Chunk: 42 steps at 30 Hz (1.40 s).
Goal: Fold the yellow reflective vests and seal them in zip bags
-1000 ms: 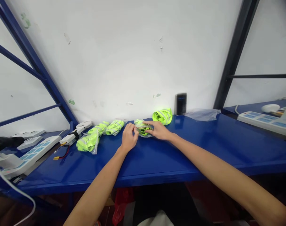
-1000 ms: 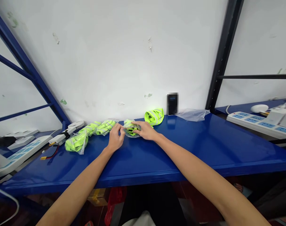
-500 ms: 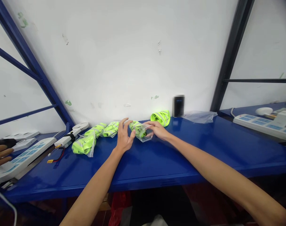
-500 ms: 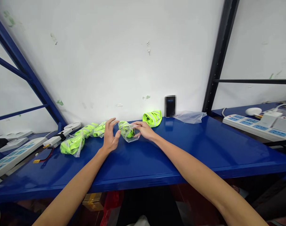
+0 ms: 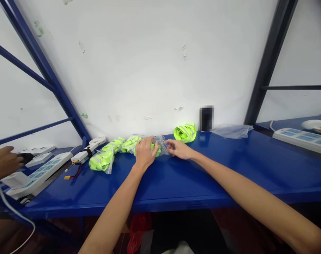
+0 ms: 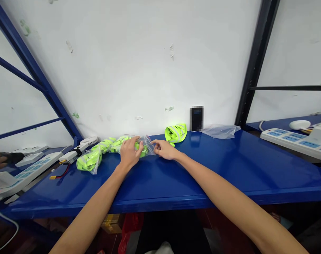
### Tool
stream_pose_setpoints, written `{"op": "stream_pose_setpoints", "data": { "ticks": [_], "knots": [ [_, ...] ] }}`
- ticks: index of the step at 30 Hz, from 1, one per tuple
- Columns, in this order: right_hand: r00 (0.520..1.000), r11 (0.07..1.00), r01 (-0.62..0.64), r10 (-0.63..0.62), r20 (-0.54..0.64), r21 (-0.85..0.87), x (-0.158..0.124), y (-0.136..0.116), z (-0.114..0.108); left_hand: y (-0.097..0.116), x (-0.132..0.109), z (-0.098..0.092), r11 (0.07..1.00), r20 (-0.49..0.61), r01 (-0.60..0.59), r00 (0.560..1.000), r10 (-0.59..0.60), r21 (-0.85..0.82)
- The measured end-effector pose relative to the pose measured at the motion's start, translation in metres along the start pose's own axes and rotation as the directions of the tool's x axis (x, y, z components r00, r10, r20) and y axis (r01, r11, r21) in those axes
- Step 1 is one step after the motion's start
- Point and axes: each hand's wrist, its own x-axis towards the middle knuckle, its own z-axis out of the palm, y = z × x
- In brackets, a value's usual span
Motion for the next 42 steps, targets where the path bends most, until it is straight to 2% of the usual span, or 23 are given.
{"op": "stream_pose_setpoints", "data": {
  "ticks": [4, 6, 13, 17, 24, 28, 32, 42],
  "knots": [
    [0.999, 0.995, -0.016, 0.011, 0.053, 0.101, 0.001, 0.002, -0.009, 0.003, 0.003, -0.002, 0.997, 0.032, 0.061, 0.998, -0.062, 0.05],
    [0.999, 0.996, 0.013, -0.017, 0.05, 0.088, 0.0, 0.003, -0.009, 0.005, 0.003, -0.004, 0.995, 0.059, 0.069, 0.996, -0.073, 0.067],
    [0.971, 0.976, 0.203, -0.191, -0.143, 0.075, -0.004, -0.008, 0.007, 0.01, 0.006, -0.005, 0.992, 0.102, 0.123, 0.988, -0.118, -0.039],
    [0.945, 0.976, 0.219, -0.211, -0.248, 0.006, -0.004, -0.011, 0.015, 0.012, 0.007, -0.005, 0.995, 0.139, 0.098, 0.986, -0.093, -0.03],
    [0.942, 0.961, 0.269, -0.278, -0.187, -0.068, -0.007, -0.009, 0.015, 0.018, 0.008, -0.003, 0.994, 0.155, 0.072, 0.984, -0.084, 0.079],
    [0.944, 0.969, 0.229, -0.244, -0.221, -0.093, -0.007, -0.006, 0.016, 0.018, 0.009, 0.001, 0.99, 0.167, 0.076, 0.981, -0.095, 0.117],
    [0.948, 0.982, 0.189, -0.184, -0.258, -0.006, -0.005, -0.003, 0.018, 0.018, 0.008, 0.003, 0.989, 0.179, 0.069, 0.979, -0.092, 0.129],
    [0.943, 0.982, 0.191, -0.181, -0.279, 0.006, -0.001, 0.0, 0.019, 0.02, 0.008, 0.003, 0.99, 0.205, 0.082, 0.973, -0.105, 0.118]
  ]
}}
